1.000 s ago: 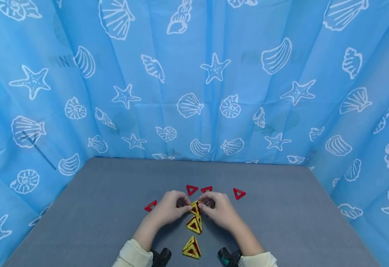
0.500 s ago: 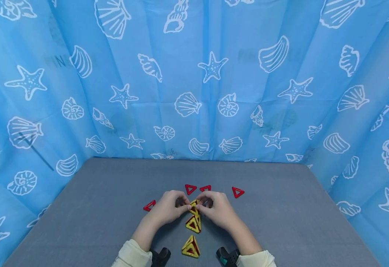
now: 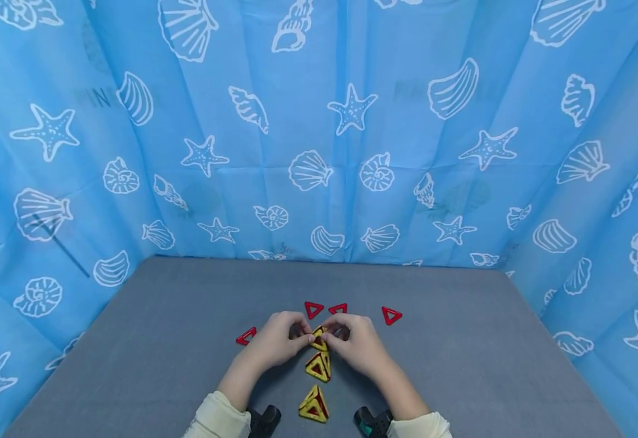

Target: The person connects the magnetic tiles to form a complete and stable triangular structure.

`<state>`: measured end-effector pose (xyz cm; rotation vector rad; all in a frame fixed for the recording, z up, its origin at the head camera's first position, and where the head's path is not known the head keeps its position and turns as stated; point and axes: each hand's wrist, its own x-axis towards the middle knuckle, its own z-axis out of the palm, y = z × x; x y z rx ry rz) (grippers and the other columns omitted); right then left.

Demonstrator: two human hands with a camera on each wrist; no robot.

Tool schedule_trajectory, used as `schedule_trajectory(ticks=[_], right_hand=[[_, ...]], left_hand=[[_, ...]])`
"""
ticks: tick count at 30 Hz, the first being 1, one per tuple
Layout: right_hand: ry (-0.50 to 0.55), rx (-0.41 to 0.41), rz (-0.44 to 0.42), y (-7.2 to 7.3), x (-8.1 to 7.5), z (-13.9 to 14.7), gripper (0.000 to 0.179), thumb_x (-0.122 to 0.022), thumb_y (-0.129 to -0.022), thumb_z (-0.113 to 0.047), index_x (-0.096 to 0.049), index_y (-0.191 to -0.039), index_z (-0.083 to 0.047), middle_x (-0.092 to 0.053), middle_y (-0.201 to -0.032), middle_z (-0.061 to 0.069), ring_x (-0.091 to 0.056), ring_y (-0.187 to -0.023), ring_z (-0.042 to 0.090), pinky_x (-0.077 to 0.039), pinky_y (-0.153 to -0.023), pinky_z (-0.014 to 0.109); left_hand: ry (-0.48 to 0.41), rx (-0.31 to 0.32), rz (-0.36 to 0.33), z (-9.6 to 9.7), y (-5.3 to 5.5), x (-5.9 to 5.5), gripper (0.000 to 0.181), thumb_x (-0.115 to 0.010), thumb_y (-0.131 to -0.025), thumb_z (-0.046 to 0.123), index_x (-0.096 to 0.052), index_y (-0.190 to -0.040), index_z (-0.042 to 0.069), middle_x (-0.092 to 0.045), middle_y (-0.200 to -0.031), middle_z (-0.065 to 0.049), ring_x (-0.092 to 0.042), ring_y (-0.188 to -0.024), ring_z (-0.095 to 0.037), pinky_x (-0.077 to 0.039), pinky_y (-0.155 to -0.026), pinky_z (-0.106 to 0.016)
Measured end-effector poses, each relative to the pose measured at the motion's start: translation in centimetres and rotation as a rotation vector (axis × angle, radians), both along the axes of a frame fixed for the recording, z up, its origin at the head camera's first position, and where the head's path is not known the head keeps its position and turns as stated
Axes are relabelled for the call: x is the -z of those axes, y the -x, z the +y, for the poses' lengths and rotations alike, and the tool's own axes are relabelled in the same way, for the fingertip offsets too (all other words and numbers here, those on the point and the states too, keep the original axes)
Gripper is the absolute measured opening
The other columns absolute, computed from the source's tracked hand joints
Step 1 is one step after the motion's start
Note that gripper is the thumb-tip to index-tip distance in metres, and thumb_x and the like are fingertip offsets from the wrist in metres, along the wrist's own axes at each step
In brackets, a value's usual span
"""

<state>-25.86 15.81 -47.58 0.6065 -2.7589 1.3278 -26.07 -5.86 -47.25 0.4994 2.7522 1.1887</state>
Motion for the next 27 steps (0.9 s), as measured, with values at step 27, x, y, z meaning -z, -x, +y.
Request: schedule_trajectory(ticks=[27], right_hand=[[0.003, 0.214, -0.004, 1.8, -1.7, 8.8, 0.028, -0.074, -0.101, -0.02, -0.075, -0.122, -0.001, -0.076, -0.115, 0.016, -0.069, -0.084, 0.015, -0.053, -0.068, 0.026]], left_hand=[[0.008, -0.25, -0.126, -9.6, 0.4, -2.4, 0.031, -0.089, -0.087, 0.018, -0.07, -0.107, 0.003, -0.064, -0.098, -0.009, -0.059, -0.082, -0.021, -0.053, -0.068, -0.038]])
